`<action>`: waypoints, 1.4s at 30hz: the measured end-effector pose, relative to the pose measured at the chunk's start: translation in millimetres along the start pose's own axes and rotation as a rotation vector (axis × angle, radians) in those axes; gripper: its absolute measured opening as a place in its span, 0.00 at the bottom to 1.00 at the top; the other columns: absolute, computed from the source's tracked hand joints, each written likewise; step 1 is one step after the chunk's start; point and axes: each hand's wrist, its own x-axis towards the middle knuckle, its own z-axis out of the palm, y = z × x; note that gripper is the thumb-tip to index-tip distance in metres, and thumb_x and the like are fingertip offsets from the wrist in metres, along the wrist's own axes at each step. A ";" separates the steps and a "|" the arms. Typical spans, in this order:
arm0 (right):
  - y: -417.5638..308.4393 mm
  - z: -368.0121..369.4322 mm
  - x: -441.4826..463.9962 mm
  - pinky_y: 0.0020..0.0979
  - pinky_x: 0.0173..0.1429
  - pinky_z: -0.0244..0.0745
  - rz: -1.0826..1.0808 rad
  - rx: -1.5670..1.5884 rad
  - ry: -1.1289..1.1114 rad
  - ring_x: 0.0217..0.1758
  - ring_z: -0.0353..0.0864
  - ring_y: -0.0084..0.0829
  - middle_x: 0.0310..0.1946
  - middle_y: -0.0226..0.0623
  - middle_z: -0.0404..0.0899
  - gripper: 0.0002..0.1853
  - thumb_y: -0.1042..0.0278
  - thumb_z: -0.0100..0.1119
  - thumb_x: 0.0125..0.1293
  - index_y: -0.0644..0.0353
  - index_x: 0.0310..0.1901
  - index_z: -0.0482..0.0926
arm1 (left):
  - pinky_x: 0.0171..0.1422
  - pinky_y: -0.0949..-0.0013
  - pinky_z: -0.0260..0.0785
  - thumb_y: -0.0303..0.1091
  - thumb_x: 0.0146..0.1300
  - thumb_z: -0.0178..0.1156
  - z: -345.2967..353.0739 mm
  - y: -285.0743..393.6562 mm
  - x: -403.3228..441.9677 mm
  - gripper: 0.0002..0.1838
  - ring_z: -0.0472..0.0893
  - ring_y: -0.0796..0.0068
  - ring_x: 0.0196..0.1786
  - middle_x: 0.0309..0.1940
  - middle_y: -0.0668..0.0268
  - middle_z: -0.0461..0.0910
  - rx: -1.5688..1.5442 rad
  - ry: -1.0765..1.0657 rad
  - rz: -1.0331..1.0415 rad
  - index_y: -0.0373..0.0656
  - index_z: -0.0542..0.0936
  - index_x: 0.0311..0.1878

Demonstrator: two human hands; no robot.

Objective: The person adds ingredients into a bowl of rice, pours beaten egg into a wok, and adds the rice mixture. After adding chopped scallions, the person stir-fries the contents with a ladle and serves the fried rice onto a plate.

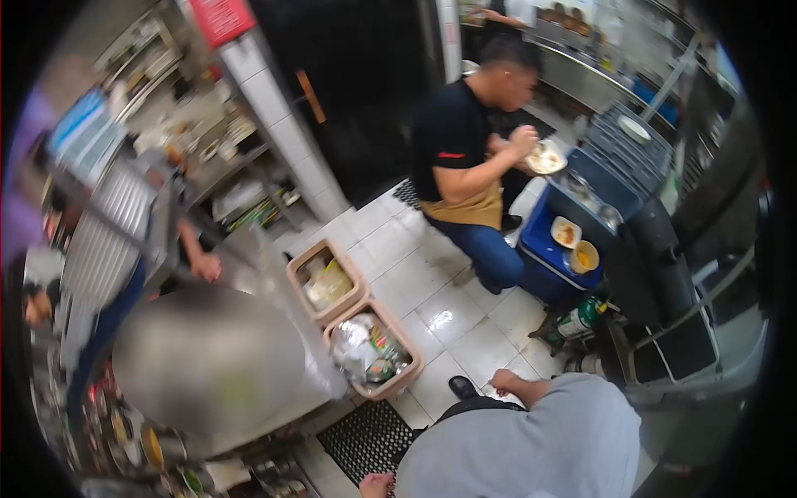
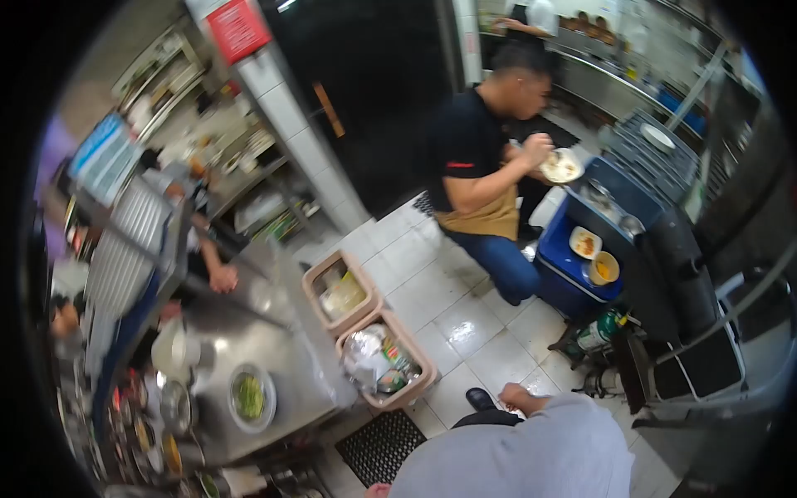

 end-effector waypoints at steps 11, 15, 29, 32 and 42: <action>-290.3 278.8 -153.8 0.28 0.24 0.77 -0.802 -1.252 -0.436 0.20 0.79 0.28 0.23 0.40 0.79 0.19 0.57 0.59 0.61 0.64 0.46 0.79 | 0.62 0.55 0.64 0.49 0.67 0.41 85.5 -167.9 -104.5 0.27 0.74 0.51 0.57 0.54 0.48 0.75 -0.455 0.252 -0.356 0.37 0.78 0.51; -322.7 487.6 -242.3 0.33 0.46 0.76 -1.371 -1.575 -0.879 0.39 0.80 0.38 0.41 0.50 0.79 0.28 0.62 0.58 0.62 0.64 0.62 0.66 | 0.46 0.60 0.72 0.49 0.60 0.52 23.7 -114.8 -212.2 0.20 0.81 0.57 0.40 0.36 0.55 0.83 -0.619 0.670 -0.431 0.42 0.82 0.40; -43.9 848.9 -640.9 0.39 0.56 0.70 -2.327 -1.715 -2.347 0.52 0.75 0.46 0.50 0.51 0.75 0.34 0.66 0.61 0.57 0.60 0.65 0.62 | 0.57 0.57 0.69 0.59 0.45 0.66 113.0 -134.3 -351.3 0.41 0.76 0.52 0.53 0.48 0.46 0.75 -1.093 2.035 -2.193 0.33 0.72 0.52; -52.6 866.8 -613.5 0.29 0.43 0.66 -1.384 -2.036 -2.401 0.40 0.71 0.30 0.43 0.40 0.74 0.28 0.71 0.54 0.63 0.59 0.66 0.61 | 0.52 0.59 0.72 0.52 0.43 0.66 104.3 -147.9 -353.8 0.31 0.80 0.54 0.46 0.41 0.48 0.80 -1.185 2.154 -2.148 0.36 0.78 0.44; -148.1 891.6 -693.9 0.26 0.15 0.61 -1.417 -2.043 -2.329 0.11 0.61 0.19 0.19 0.29 0.69 0.30 0.69 0.45 0.70 0.44 0.72 0.51 | 0.68 0.49 0.62 0.42 0.56 0.58 32.6 -101.7 -319.5 0.30 0.71 0.50 0.61 0.58 0.46 0.70 -0.885 3.474 1.563 0.38 0.69 0.60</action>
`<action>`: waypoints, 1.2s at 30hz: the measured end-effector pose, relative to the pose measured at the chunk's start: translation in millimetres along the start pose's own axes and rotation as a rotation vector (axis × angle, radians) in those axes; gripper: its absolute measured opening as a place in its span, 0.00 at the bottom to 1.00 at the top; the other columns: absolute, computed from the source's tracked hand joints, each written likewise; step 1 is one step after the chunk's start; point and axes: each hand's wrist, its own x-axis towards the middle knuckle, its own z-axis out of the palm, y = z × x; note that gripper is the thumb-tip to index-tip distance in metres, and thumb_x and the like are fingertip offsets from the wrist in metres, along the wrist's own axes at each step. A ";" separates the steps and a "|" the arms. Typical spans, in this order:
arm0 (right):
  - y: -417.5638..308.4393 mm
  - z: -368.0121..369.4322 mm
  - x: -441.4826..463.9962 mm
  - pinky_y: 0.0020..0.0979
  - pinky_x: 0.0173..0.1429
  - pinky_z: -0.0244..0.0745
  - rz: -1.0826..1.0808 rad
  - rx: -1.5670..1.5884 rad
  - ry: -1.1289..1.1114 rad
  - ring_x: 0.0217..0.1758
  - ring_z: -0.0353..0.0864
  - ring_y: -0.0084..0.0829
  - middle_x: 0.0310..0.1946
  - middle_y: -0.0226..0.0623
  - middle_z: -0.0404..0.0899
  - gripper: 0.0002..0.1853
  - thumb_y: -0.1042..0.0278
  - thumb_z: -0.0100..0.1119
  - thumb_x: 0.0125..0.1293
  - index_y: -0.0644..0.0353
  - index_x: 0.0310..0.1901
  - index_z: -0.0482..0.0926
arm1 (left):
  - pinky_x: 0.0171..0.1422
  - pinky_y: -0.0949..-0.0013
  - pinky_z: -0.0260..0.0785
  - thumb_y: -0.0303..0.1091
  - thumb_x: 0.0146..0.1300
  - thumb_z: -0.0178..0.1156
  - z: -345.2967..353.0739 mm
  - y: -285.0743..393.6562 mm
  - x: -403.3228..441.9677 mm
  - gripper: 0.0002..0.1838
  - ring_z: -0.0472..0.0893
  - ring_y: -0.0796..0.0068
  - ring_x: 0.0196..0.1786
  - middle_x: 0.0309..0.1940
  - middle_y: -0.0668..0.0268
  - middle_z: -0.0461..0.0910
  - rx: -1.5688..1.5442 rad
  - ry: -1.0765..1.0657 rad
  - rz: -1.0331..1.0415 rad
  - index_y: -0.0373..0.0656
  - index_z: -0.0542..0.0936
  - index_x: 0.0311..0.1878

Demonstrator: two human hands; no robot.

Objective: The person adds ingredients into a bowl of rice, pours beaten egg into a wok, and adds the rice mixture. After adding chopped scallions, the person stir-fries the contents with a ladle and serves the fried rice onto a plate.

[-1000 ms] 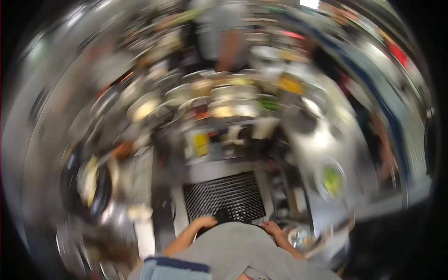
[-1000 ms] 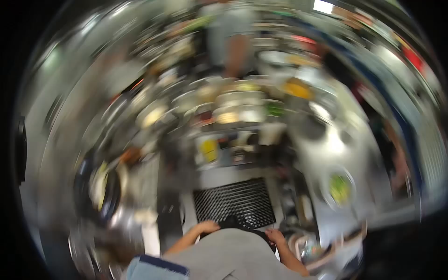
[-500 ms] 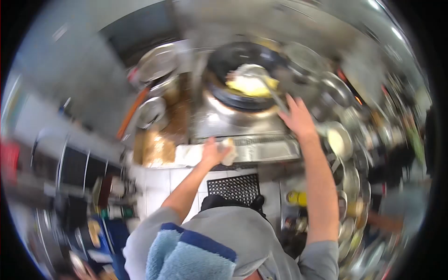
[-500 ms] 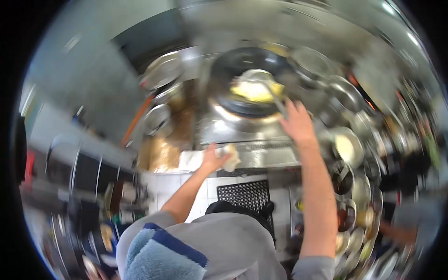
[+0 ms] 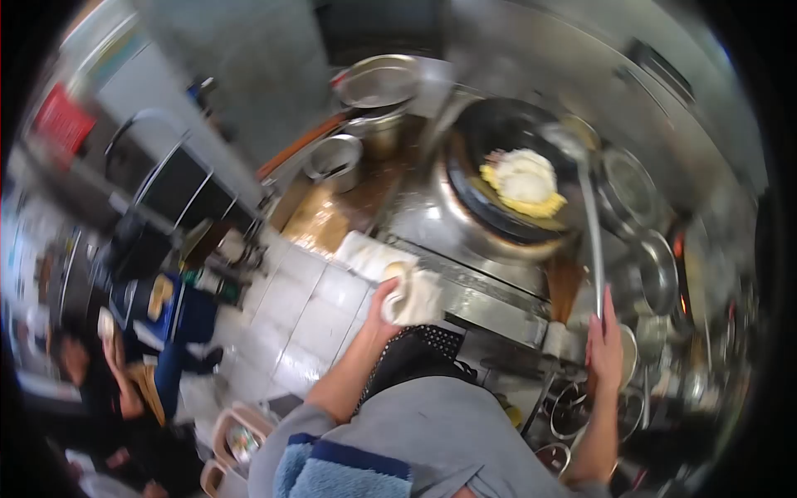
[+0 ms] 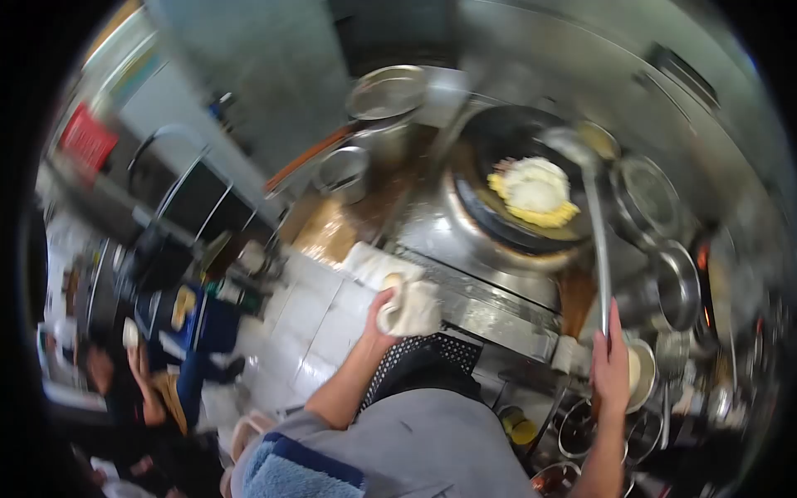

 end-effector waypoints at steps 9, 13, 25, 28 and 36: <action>-25.0 -5.3 66.7 0.34 0.21 0.69 0.030 -0.281 -0.028 0.15 0.72 0.30 0.28 0.48 0.76 0.31 0.66 0.48 0.68 0.44 0.71 0.51 | 0.54 0.45 0.72 0.53 0.61 0.53 36.7 -31.7 48.5 0.35 0.78 0.46 0.47 0.52 0.45 0.71 -0.055 -0.256 -0.484 0.53 0.58 0.70; -7.8 58.9 96.3 0.32 0.18 0.67 0.297 0.061 -0.158 0.12 0.68 0.27 0.21 0.40 0.71 0.31 0.67 0.47 0.69 0.44 0.72 0.50 | 0.26 0.60 0.80 0.65 0.63 0.44 75.7 -19.8 102.8 0.34 0.82 0.51 0.37 0.49 0.50 0.75 0.141 -0.190 -0.567 0.52 0.64 0.65; -57.6 38.2 27.5 0.40 0.24 0.72 0.320 -0.318 -0.276 0.14 0.74 0.39 0.17 0.46 0.74 0.31 0.62 0.43 0.70 0.46 0.72 0.46 | 0.48 0.54 0.73 0.34 0.62 0.53 93.6 -51.5 254.4 0.07 0.76 0.65 0.44 0.39 0.62 0.76 0.578 0.191 -0.336 0.46 0.72 0.43; -45.7 59.4 40.3 0.36 0.22 0.71 0.243 -0.339 -0.274 0.13 0.73 0.33 0.15 0.42 0.73 0.32 0.62 0.42 0.71 0.49 0.72 0.44 | 0.36 0.62 0.73 0.30 0.62 0.49 103.0 -69.2 220.4 0.06 0.76 0.67 0.37 0.38 0.62 0.77 0.573 0.293 -0.216 0.46 0.70 0.42; -50.6 14.8 55.8 0.31 0.23 0.72 0.205 -0.288 -0.409 0.15 0.74 0.28 0.15 0.38 0.71 0.32 0.64 0.44 0.70 0.43 0.72 0.46 | 0.35 0.63 0.68 0.33 0.60 0.51 95.7 -58.2 213.3 0.08 0.75 0.67 0.39 0.37 0.64 0.76 0.571 0.227 -0.153 0.47 0.72 0.42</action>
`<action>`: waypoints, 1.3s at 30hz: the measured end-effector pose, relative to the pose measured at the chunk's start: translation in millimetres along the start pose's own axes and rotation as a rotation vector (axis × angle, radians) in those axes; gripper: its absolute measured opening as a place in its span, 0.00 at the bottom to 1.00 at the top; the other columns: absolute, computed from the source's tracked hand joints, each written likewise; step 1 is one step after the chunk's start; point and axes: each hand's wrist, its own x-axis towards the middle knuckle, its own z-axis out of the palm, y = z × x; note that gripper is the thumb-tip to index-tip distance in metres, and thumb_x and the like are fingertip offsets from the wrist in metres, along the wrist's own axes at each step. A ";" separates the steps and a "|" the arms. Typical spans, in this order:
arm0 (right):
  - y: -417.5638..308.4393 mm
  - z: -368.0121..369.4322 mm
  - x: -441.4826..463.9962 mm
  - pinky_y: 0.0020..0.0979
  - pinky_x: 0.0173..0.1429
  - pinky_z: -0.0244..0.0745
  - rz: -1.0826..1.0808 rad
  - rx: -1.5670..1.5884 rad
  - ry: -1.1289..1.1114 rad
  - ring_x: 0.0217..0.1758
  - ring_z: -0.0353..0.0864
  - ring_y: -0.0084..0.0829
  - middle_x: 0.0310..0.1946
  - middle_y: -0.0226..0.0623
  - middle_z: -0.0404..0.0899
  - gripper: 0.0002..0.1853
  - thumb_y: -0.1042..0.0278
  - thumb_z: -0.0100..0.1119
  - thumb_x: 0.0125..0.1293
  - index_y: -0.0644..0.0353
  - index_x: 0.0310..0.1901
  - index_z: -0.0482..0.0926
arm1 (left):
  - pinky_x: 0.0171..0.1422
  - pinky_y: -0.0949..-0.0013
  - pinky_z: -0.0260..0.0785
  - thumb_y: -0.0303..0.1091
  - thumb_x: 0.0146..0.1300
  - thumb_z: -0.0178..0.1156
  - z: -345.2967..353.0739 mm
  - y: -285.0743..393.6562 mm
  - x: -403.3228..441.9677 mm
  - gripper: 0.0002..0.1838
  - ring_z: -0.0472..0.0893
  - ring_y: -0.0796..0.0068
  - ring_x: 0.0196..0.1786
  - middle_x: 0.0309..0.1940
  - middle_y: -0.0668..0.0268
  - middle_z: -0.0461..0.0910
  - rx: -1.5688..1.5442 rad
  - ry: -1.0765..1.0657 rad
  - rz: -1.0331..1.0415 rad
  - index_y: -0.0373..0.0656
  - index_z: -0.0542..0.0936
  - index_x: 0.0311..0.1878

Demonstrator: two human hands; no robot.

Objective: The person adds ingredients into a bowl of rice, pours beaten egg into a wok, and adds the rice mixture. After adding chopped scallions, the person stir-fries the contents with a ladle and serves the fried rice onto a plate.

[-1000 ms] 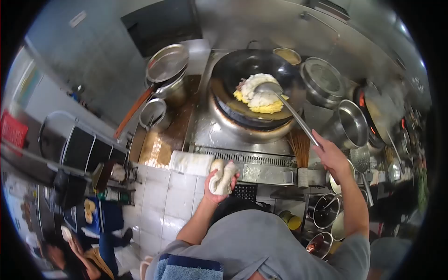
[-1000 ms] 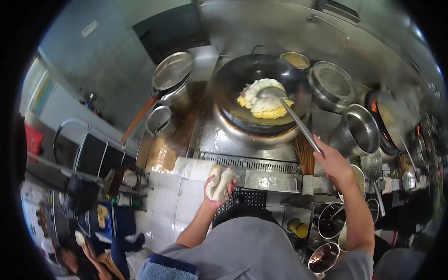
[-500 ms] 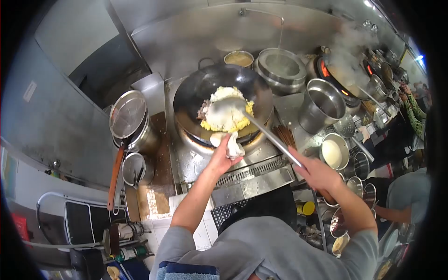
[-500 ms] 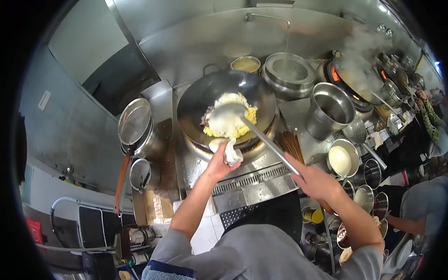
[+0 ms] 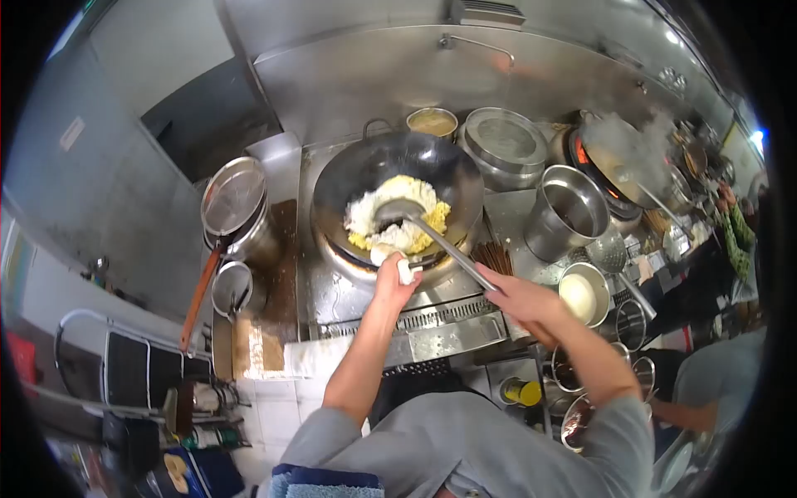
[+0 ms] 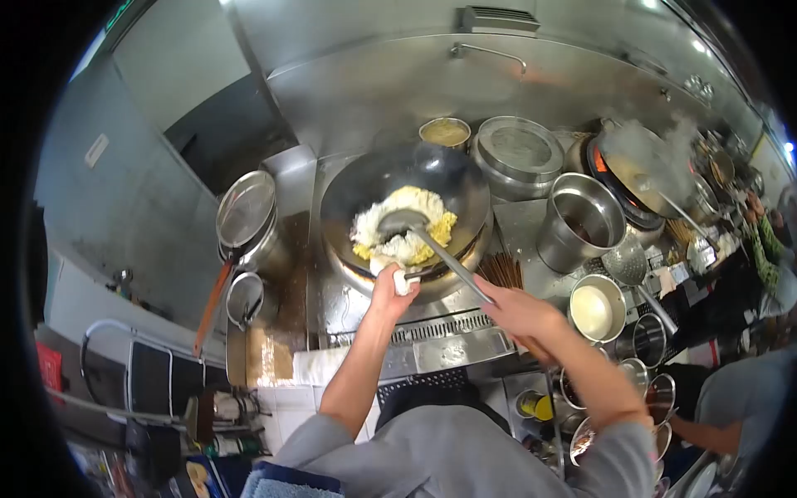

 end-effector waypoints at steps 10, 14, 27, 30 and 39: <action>13.6 -11.0 -73.3 0.32 0.19 0.67 -0.053 0.237 -0.015 0.15 0.73 0.26 0.15 0.35 0.70 0.21 0.64 0.46 0.70 0.52 0.64 0.65 | 0.24 0.68 0.65 0.35 0.61 0.49 10.6 -3.0 -34.1 0.04 0.74 0.69 0.29 0.30 0.64 0.74 0.023 0.017 0.071 0.52 0.70 0.39; 17.2 -49.9 -71.1 0.30 0.19 0.68 -0.024 0.151 -0.142 0.15 0.72 0.25 0.15 0.32 0.69 0.14 0.62 0.45 0.70 0.54 0.54 0.73 | 0.23 0.69 0.64 0.37 0.63 0.49 36.6 8.9 -55.5 0.05 0.73 0.71 0.29 0.30 0.65 0.74 0.105 0.107 0.049 0.49 0.69 0.39; 9.0 23.9 -46.2 0.20 0.14 0.63 -0.315 1.277 -0.019 0.10 0.61 0.19 0.21 0.33 0.68 0.11 0.67 0.46 0.71 0.51 0.53 0.72 | 0.34 0.63 0.68 0.36 0.58 0.52 4.6 17.1 -21.3 0.02 0.73 0.73 0.33 0.28 0.70 0.72 0.145 0.046 0.041 0.52 0.71 0.33; 27.2 65.4 33.9 0.17 0.14 0.63 -0.383 2.116 -0.257 0.12 0.58 0.17 0.26 0.33 0.67 0.16 0.67 0.45 0.72 0.52 0.59 0.67 | 0.30 0.68 0.67 0.37 0.60 0.50 3.9 36.1 1.1 0.05 0.76 0.69 0.33 0.29 0.68 0.76 0.167 0.020 -0.014 0.50 0.71 0.37; -54.6 -23.8 82.7 0.19 0.19 0.61 -0.773 1.363 0.677 0.18 0.67 0.20 0.20 0.30 0.68 0.09 0.63 0.54 0.64 0.60 0.38 0.71 | 0.40 0.63 0.73 0.39 0.60 0.53 -11.6 45.1 14.5 0.06 0.77 0.68 0.39 0.34 0.67 0.77 0.113 -0.066 -0.153 0.50 0.73 0.37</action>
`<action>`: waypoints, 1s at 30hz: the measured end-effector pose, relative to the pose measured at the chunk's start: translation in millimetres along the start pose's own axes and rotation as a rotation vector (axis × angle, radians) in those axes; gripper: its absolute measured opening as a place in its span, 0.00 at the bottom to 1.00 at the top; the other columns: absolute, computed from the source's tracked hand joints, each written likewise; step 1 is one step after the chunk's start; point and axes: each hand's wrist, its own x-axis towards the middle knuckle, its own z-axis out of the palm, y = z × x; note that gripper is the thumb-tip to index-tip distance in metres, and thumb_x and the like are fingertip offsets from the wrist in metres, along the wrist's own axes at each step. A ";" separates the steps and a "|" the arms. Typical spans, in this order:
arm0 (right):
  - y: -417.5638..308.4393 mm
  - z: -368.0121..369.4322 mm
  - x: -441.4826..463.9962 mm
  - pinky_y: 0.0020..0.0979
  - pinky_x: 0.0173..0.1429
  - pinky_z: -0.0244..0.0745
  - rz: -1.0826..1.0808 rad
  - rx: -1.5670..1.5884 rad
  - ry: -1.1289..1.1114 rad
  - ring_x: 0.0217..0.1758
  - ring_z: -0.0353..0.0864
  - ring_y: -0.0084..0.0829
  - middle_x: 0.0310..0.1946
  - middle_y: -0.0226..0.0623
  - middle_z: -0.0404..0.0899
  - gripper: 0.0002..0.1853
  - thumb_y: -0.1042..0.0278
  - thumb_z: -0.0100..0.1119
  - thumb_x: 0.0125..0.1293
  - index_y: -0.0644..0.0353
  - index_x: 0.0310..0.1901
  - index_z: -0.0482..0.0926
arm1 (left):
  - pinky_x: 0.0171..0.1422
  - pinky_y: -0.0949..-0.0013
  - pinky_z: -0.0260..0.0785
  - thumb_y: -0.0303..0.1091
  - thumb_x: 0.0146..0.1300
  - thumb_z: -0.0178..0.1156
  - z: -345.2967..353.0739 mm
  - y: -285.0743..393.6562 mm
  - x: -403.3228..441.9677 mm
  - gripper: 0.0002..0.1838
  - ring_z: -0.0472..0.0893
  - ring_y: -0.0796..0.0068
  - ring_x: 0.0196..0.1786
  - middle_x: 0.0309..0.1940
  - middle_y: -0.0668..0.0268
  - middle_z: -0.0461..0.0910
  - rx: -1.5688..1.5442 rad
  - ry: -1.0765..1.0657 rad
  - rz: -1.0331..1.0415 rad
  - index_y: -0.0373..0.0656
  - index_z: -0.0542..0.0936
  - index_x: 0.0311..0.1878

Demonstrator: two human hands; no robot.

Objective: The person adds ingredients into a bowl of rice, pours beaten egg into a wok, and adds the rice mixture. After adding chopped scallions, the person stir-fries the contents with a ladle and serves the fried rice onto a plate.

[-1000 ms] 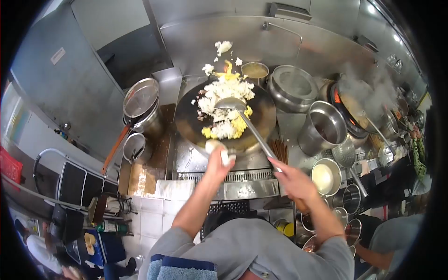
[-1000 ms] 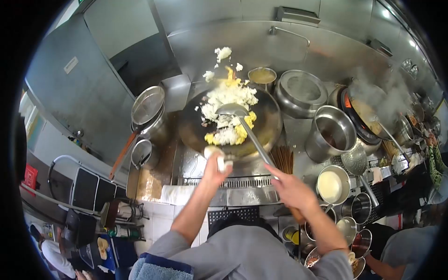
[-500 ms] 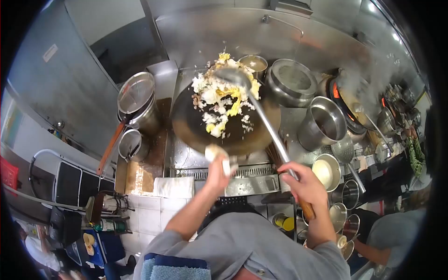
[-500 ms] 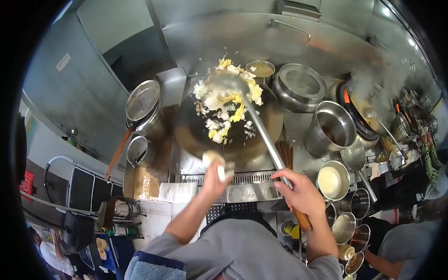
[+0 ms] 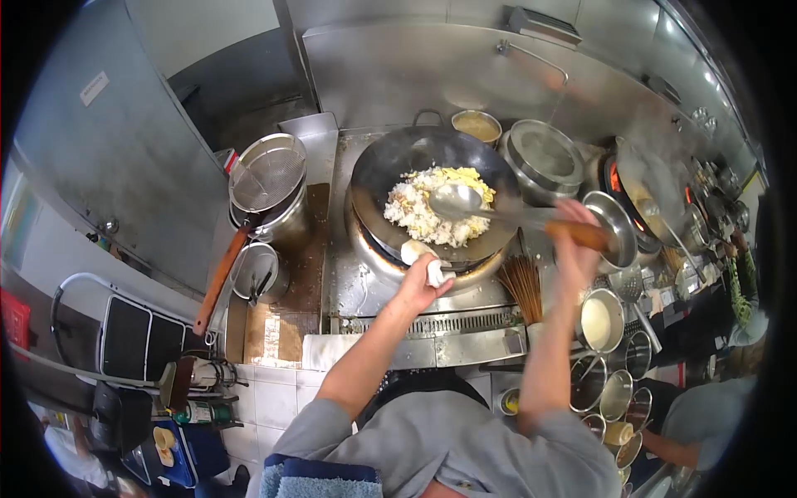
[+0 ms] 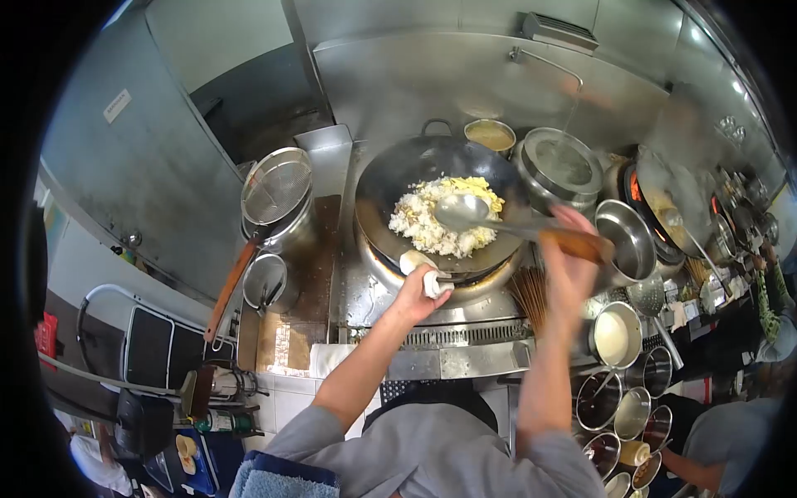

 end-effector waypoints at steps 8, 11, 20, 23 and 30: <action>51.6 126.5 174.2 0.24 0.14 0.49 -0.290 -0.241 -0.031 0.08 0.57 0.18 0.10 0.21 0.59 0.15 0.75 0.62 0.56 0.55 0.19 0.65 | 0.38 0.68 0.73 0.39 0.57 0.59 8.3 -5.7 -15.0 0.09 0.76 0.69 0.40 0.36 0.66 0.77 -0.061 0.072 -0.018 0.50 0.75 0.40; 64.3 112.6 191.3 0.25 0.14 0.50 -0.199 -0.254 -0.043 0.08 0.59 0.20 0.09 0.24 0.62 0.11 0.74 0.61 0.55 0.58 0.20 0.68 | 0.39 0.68 0.73 0.39 0.58 0.59 7.1 -3.0 -21.6 0.10 0.77 0.68 0.41 0.37 0.66 0.77 -0.061 0.038 -0.022 0.50 0.76 0.42; 16.6 98.2 193.2 0.26 0.15 0.54 -0.204 -0.232 0.058 0.08 0.60 0.21 0.09 0.26 0.61 0.09 0.75 0.57 0.54 0.59 0.19 0.68 | 0.28 0.71 0.63 0.38 0.66 0.48 57.6 -54.5 -112.7 0.09 0.73 0.72 0.34 0.39 0.67 0.77 -0.008 0.222 0.081 0.49 0.70 0.47; -36.2 102.1 151.4 0.25 0.13 0.51 -0.220 -0.155 -0.005 0.08 0.58 0.20 0.09 0.26 0.61 0.09 0.76 0.58 0.53 0.59 0.20 0.68 | 0.28 0.71 0.64 0.37 0.65 0.48 61.6 -53.2 -127.9 0.09 0.73 0.72 0.33 0.36 0.65 0.77 0.042 0.228 0.090 0.49 0.70 0.46; -7.6 100.5 158.2 0.24 0.15 0.53 -0.236 -0.297 0.085 0.10 0.59 0.18 0.11 0.23 0.60 0.07 0.76 0.56 0.54 0.59 0.23 0.68 | 0.26 0.70 0.64 0.40 0.65 0.49 27.3 -98.3 -97.6 0.11 0.75 0.72 0.39 0.39 0.62 0.78 0.067 0.337 0.158 0.51 0.68 0.49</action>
